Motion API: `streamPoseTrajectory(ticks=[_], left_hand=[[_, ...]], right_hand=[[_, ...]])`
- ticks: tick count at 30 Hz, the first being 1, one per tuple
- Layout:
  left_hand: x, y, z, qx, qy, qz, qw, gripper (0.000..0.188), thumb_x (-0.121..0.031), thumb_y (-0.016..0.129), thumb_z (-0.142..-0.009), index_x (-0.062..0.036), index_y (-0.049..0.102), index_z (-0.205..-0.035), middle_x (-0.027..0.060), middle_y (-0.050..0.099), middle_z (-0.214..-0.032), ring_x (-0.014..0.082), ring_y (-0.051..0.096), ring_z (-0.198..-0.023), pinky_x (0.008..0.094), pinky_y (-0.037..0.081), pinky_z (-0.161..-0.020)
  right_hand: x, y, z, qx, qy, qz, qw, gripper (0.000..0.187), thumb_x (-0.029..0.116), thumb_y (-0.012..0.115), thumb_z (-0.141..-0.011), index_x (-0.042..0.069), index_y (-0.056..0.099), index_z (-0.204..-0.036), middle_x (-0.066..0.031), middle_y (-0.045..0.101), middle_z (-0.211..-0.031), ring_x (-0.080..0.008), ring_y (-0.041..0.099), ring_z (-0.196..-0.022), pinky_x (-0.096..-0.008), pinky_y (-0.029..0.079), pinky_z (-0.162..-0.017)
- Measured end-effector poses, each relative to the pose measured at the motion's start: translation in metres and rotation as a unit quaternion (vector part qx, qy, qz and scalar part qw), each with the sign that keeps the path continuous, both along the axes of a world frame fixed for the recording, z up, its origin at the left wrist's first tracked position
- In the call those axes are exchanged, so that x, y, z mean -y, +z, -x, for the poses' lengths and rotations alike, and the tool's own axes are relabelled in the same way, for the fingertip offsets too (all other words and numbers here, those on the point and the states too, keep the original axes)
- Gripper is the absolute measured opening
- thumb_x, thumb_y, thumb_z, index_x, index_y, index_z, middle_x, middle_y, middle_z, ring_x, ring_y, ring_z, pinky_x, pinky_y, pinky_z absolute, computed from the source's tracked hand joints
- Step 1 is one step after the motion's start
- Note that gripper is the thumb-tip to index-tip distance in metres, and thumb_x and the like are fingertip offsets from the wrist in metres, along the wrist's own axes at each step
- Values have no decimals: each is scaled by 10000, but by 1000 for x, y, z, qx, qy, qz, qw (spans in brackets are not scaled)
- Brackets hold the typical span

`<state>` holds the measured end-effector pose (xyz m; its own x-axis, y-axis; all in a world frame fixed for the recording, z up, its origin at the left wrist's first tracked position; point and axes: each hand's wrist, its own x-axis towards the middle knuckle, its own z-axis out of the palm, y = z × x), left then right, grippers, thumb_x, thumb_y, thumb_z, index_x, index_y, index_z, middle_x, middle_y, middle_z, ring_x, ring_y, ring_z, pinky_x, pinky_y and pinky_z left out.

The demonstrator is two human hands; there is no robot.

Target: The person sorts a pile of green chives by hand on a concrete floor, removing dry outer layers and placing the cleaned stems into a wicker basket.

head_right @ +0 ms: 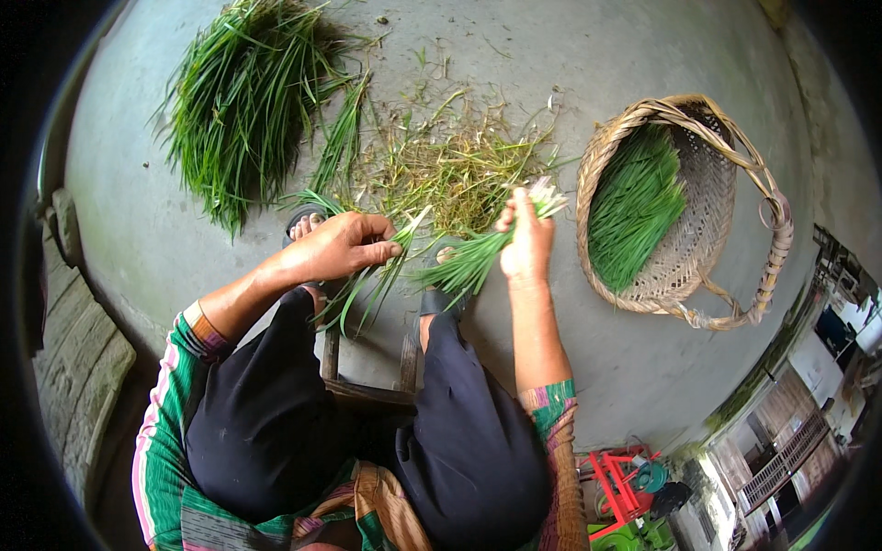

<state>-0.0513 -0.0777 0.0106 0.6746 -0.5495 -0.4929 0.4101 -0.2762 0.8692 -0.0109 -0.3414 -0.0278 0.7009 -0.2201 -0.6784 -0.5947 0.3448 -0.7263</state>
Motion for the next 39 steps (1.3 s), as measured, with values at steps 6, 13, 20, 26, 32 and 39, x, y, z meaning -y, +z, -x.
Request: streamPoseTrajectory(ticks=[6,13,20,26,32,39], left_hand=[[-2,-15,3,-132,60,80,986,361,-354,546,-898,-30,534,-740,-57,408,-594,51,350,-575,239,319,-513],[1,-18,6,37,61,-47,996,324,-318,576,-880,-7,574,-792,33,525,-588,111,472,-543,293,396,-519],[15,-13,11,130,51,-93,986,231,-250,612,-833,-23,615,-872,163,579,-642,305,579,-583,377,447,-554],[5,-25,7,62,79,-25,995,286,-264,626,-837,-13,622,-976,147,640,-775,189,624,-711,326,482,-657],[-37,-45,-9,320,48,-358,876,209,-169,620,-795,-95,646,-989,88,622,-923,260,592,-921,375,466,-819],[1,-46,-1,-172,49,156,971,344,-371,602,-850,-72,626,-1020,14,631,-925,120,558,-848,306,455,-739]], right_hand=[[16,-6,3,6,367,399,840,167,169,624,-831,16,594,-891,-56,560,-680,-148,542,-606,-309,462,-579],[-32,26,27,-36,229,17,973,172,148,655,-828,14,602,-922,5,549,-688,-51,456,-518,-192,368,-455],[-59,27,49,-68,264,-28,962,157,139,690,-799,44,600,-885,12,578,-740,-48,516,-577,-171,397,-467],[-49,15,53,-78,185,-97,975,137,140,644,-835,62,568,-919,22,531,-707,-81,489,-569,-221,394,-481],[-45,36,49,-140,218,-182,949,158,223,569,-886,86,520,-947,-60,583,-768,-71,447,-582,-220,399,-539],[-43,30,54,-163,273,-182,930,205,217,584,-876,76,541,-1018,1,549,-826,-52,435,-595,-223,418,-561]])
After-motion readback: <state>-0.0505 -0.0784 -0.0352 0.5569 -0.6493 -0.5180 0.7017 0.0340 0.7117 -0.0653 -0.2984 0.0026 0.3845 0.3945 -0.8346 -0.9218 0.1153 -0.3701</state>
